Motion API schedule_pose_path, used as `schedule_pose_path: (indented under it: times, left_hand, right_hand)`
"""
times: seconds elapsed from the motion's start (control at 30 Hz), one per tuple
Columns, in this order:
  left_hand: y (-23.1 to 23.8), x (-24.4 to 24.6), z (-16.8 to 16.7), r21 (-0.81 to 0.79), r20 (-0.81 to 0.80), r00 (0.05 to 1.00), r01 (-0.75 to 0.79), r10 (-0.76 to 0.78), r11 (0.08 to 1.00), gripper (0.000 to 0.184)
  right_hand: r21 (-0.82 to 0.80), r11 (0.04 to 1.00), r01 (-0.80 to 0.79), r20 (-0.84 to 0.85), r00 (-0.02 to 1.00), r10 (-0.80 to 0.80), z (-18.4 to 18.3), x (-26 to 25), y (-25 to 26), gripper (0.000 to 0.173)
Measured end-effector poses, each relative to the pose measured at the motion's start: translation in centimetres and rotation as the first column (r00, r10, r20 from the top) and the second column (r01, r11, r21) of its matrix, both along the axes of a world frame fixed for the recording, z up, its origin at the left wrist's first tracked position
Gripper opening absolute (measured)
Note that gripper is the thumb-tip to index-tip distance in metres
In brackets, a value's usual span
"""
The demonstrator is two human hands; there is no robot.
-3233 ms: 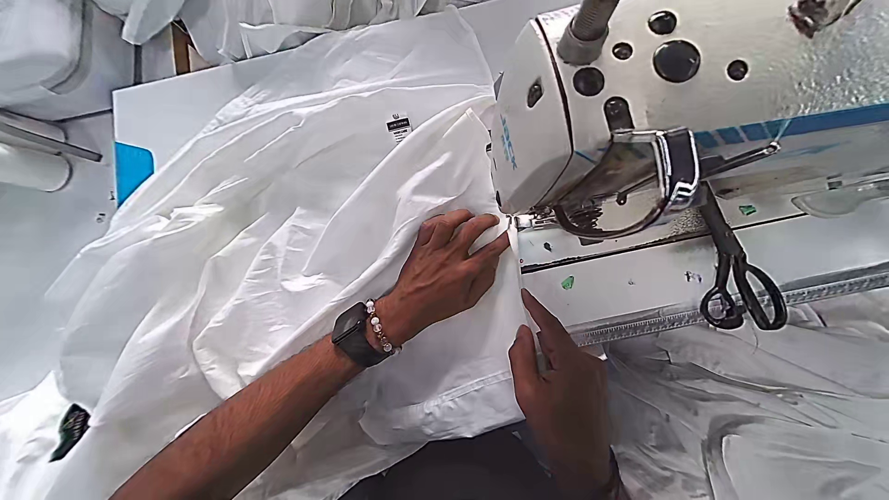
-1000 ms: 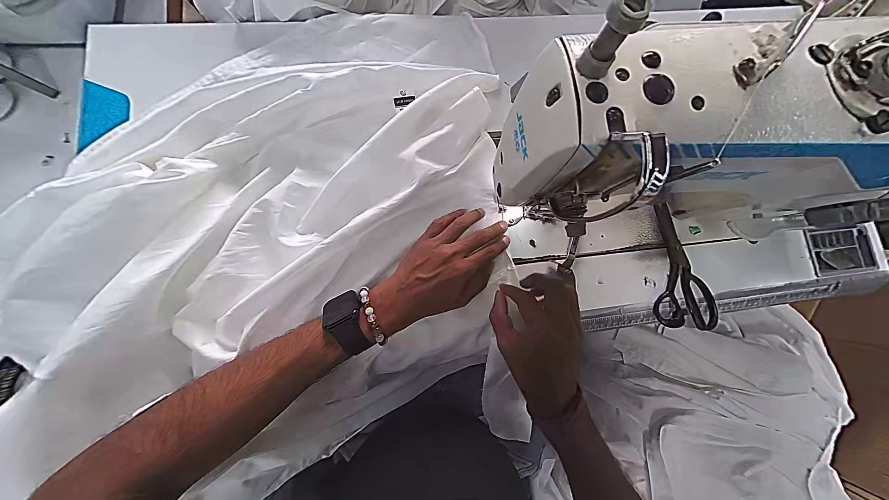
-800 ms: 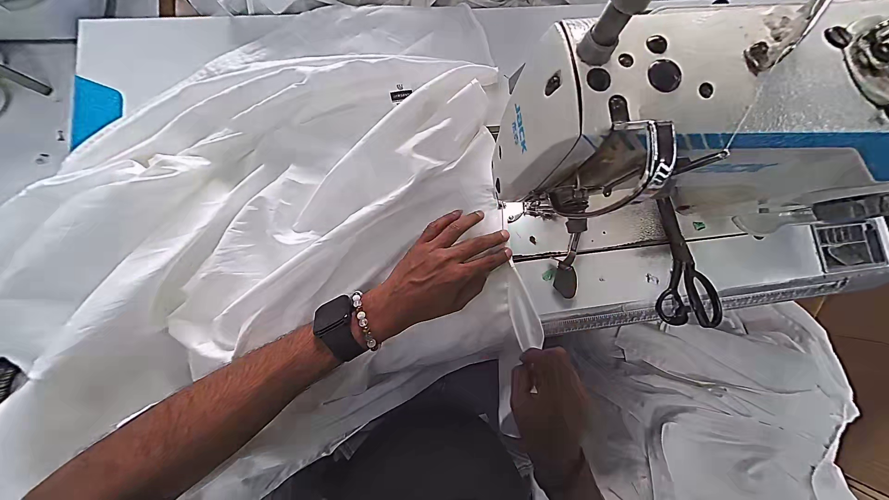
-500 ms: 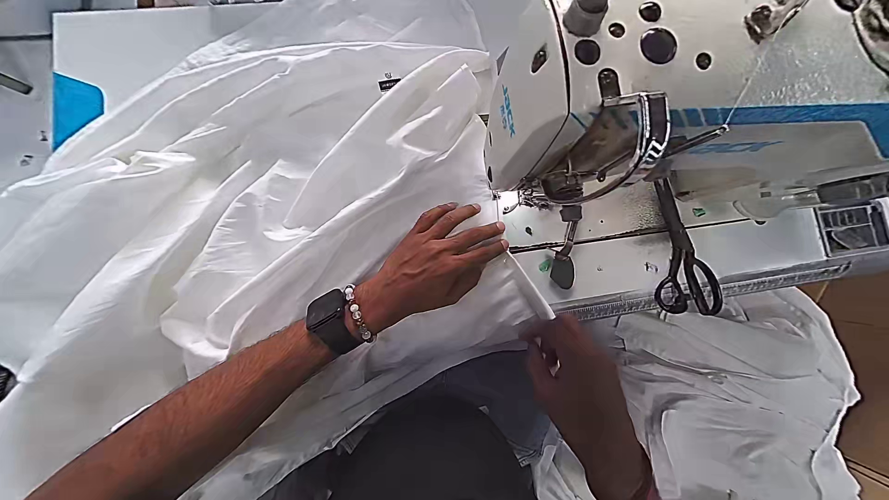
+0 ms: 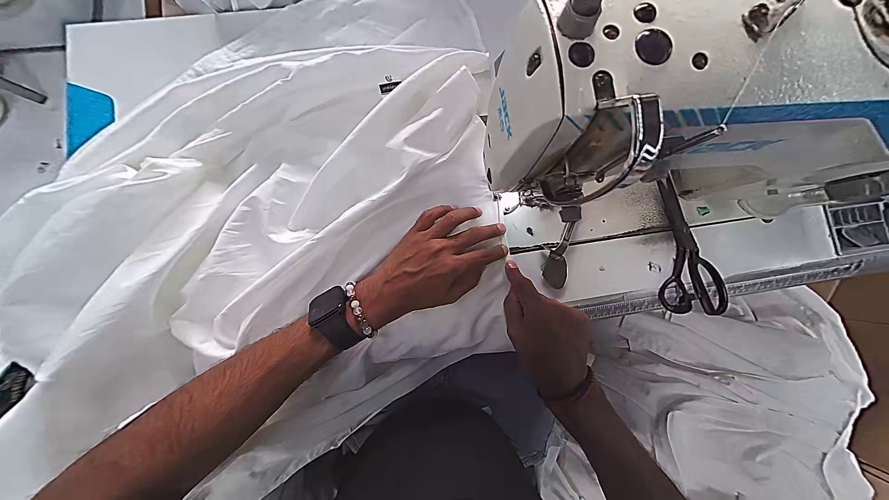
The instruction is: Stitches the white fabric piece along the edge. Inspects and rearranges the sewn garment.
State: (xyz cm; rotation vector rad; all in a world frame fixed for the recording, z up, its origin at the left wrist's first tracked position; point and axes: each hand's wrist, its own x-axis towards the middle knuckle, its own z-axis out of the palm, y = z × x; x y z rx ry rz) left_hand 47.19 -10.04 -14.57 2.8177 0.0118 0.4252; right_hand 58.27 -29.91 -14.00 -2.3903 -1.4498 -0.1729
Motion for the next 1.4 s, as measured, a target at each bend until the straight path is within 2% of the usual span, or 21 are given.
schedule_pose_path:
  times: [0.27,0.53,0.6,0.63,0.7,0.73,0.8,0.87,0.9,0.93,0.97,1.03,1.1,1.13,1.17,1.2,1.23,1.27,1.3,1.33,1.4]
  left_hand:
    - [2.2,1.4,0.4,0.062,0.009,0.997,-0.071,0.070,0.996,0.037]
    - [9.1,3.4,0.2,0.133,0.087,0.989,0.106,-0.118,0.985,0.031]
    - [9.9,3.8,0.6,0.167,0.072,0.989,0.119,-0.132,0.979,0.031]
    - [9.6,3.7,1.2,0.197,0.030,0.995,0.089,-0.097,0.976,0.032]
    - [6.3,2.1,3.7,0.263,-0.118,0.988,-0.069,0.103,0.962,0.030]
    - [3.3,0.9,5.2,0.262,-0.179,0.956,-0.183,0.234,0.948,0.030]
    - [-3.5,-2.2,6.1,0.231,-0.312,0.815,-0.435,0.489,0.871,0.050]
    - [-7.6,-5.5,4.2,0.100,-0.397,0.723,-0.579,0.566,0.809,0.081]
    - [-7.9,-7.1,2.4,0.045,-0.383,0.714,-0.619,0.586,0.784,0.091]
    - [-6.9,-8.2,0.8,0.045,-0.339,0.719,-0.632,0.607,0.773,0.091]
    - [-4.7,-9.1,-0.2,0.072,-0.296,0.745,-0.606,0.597,0.792,0.089]
    - [1.5,-9.9,-0.2,0.113,-0.301,0.823,-0.470,0.481,0.875,0.089]
    - [6.5,-9.3,1.5,0.111,-0.386,0.848,-0.348,0.363,0.931,0.089]
    - [7.4,-8.3,3.0,0.113,-0.433,0.837,-0.317,0.334,0.942,0.087]
    - [7.3,-7.0,4.4,0.099,-0.446,0.839,-0.299,0.310,0.949,0.079]
    - [6.4,-5.5,5.5,0.044,-0.385,0.879,-0.288,0.282,0.957,0.060]
    - [5.1,-3.7,6.0,-0.046,-0.277,0.923,-0.291,0.267,0.956,0.039]
    - [3.6,-1.9,5.8,-0.155,-0.156,0.955,-0.276,0.253,0.949,0.025]
    - [2.4,-0.3,5.1,-0.242,-0.075,0.971,-0.240,0.229,0.940,0.022]
    - [1.6,0.8,3.9,-0.259,-0.046,0.979,-0.203,0.198,0.944,0.023]
    - [1.3,1.9,1.4,-0.140,-0.010,0.983,-0.181,0.181,0.973,0.026]
  right_hand:
    - [-0.100,0.994,0.044,0.010,0.999,-0.043,0.9,2.0,3.1,0.040]
    - [-0.123,0.987,0.102,0.021,0.995,-0.100,1.2,2.7,7.1,0.035]
    - [-0.171,0.975,0.139,0.021,0.990,-0.137,1.7,2.4,7.9,0.035]
    - [-0.176,0.972,0.155,0.027,0.988,-0.153,1.8,2.3,8.2,0.034]
    - [-0.127,0.977,0.172,0.041,0.985,-0.168,1.3,2.1,8.1,0.033]
    - [-0.081,0.980,0.183,0.045,0.983,-0.180,0.7,2.0,7.9,0.033]
    - [0.011,0.983,0.185,0.020,0.983,-0.185,-0.3,1.5,7.1,0.034]
    - [0.059,0.976,0.211,-0.020,0.977,-0.210,-0.8,1.4,6.7,0.031]
    - [0.063,0.972,0.226,-0.033,0.974,-0.224,-0.8,1.3,6.6,0.029]
    - [0.060,0.970,0.237,-0.041,0.971,-0.235,-0.8,1.4,6.6,0.028]
    - [0.051,0.968,0.246,-0.041,0.969,-0.244,-0.7,1.5,6.6,0.028]
    - [0.012,0.969,0.248,-0.028,0.968,-0.247,-0.3,1.6,6.6,0.026]
    - [-0.010,0.970,0.244,-0.048,0.969,-0.244,0.3,1.7,6.7,0.025]
    - [-0.012,0.970,0.243,-0.081,0.967,-0.243,0.5,1.7,6.6,0.026]
    - [-0.011,0.970,0.244,-0.121,0.962,-0.243,0.6,1.8,6.4,0.028]
    - [-0.001,0.971,0.240,-0.160,0.958,-0.237,0.7,1.9,6.3,0.029]
    - [0.008,0.972,0.233,-0.195,0.954,-0.227,0.6,2.0,6.1,0.031]
    - [0.026,0.975,0.222,-0.218,0.953,-0.211,0.5,1.9,6.1,0.032]
    - [0.051,0.976,0.210,-0.218,0.956,-0.194,0.2,1.7,6.0,0.032]
    - [0.066,0.978,0.199,-0.194,0.964,-0.183,0.0,1.4,5.8,0.030]
    - [0.070,0.981,0.179,-0.123,0.978,-0.170,-0.3,1.1,5.6,0.031]
